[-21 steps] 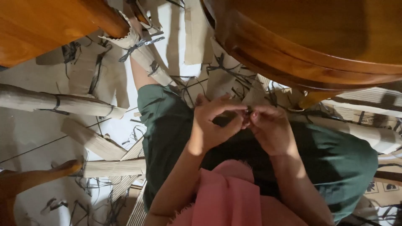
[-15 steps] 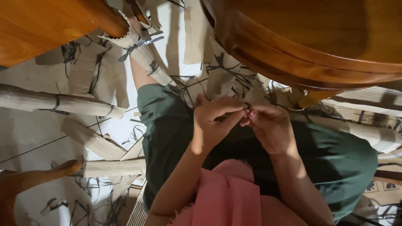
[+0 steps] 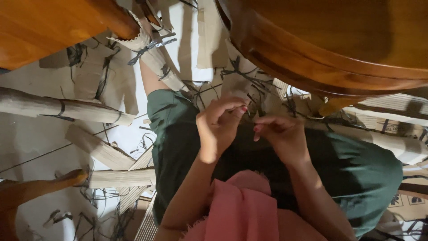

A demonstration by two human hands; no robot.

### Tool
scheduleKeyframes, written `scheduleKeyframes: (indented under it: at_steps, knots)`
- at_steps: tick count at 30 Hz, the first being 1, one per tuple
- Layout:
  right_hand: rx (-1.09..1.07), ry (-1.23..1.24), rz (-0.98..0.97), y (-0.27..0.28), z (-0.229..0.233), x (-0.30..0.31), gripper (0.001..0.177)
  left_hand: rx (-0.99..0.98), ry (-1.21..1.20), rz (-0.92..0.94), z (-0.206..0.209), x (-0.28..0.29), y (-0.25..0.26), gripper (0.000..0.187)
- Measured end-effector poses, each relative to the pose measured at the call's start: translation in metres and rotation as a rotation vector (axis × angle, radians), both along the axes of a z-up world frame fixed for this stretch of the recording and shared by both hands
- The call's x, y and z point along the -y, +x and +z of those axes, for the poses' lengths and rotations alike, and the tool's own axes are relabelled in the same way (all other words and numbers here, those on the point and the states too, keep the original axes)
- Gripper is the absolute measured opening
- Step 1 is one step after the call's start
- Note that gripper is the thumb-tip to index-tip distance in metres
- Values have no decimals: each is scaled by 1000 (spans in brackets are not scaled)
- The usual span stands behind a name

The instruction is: Wrapping wooden table legs with protective paper and securing them with ties.

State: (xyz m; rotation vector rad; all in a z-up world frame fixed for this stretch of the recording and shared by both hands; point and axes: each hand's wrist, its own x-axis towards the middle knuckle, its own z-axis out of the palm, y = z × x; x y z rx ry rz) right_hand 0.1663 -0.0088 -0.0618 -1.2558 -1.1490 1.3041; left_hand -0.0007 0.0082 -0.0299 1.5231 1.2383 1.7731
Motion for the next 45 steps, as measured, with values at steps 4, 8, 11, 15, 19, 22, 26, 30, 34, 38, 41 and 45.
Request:
scheduleKeyframes:
  at_steps: [4,8,11,15,19,22,26,30,34,38,41,45]
  knots:
    - [-49,63,42,3,-2,-4,10,47,-79,-18,-3,-1,-3,5]
    - [-9,60,50,0,12,-3,5,242,-132,-103,-6,-2,0,6]
    - [183,91,0,5,4,-2,8,294,-265,-170,-7,-13,-25,14]
    - [207,263,116,18,-3,-6,12,3,-526,-330,1,-14,-33,30]
    - [107,300,190,7,8,2,13,141,-503,-448,-42,-8,-3,13]
    - [35,363,359,5,15,6,13,-33,-659,-416,-35,-13,-5,21]
    - [151,154,279,7,38,10,8,-107,-603,-398,-49,-17,-6,40]
    - [387,33,-63,30,3,-5,22,-149,-550,-411,-35,-11,-4,46]
    - [348,85,-49,-2,6,-14,19,-192,-553,-471,-33,-11,1,43]
    - [331,219,-78,15,-2,-17,19,193,-681,-449,-28,-12,-8,34]
    - [383,278,-5,26,-23,-20,14,694,-705,-313,-79,-29,-36,27]
    - [-170,-39,123,25,-36,-21,20,774,-522,-146,-102,-39,-41,29]
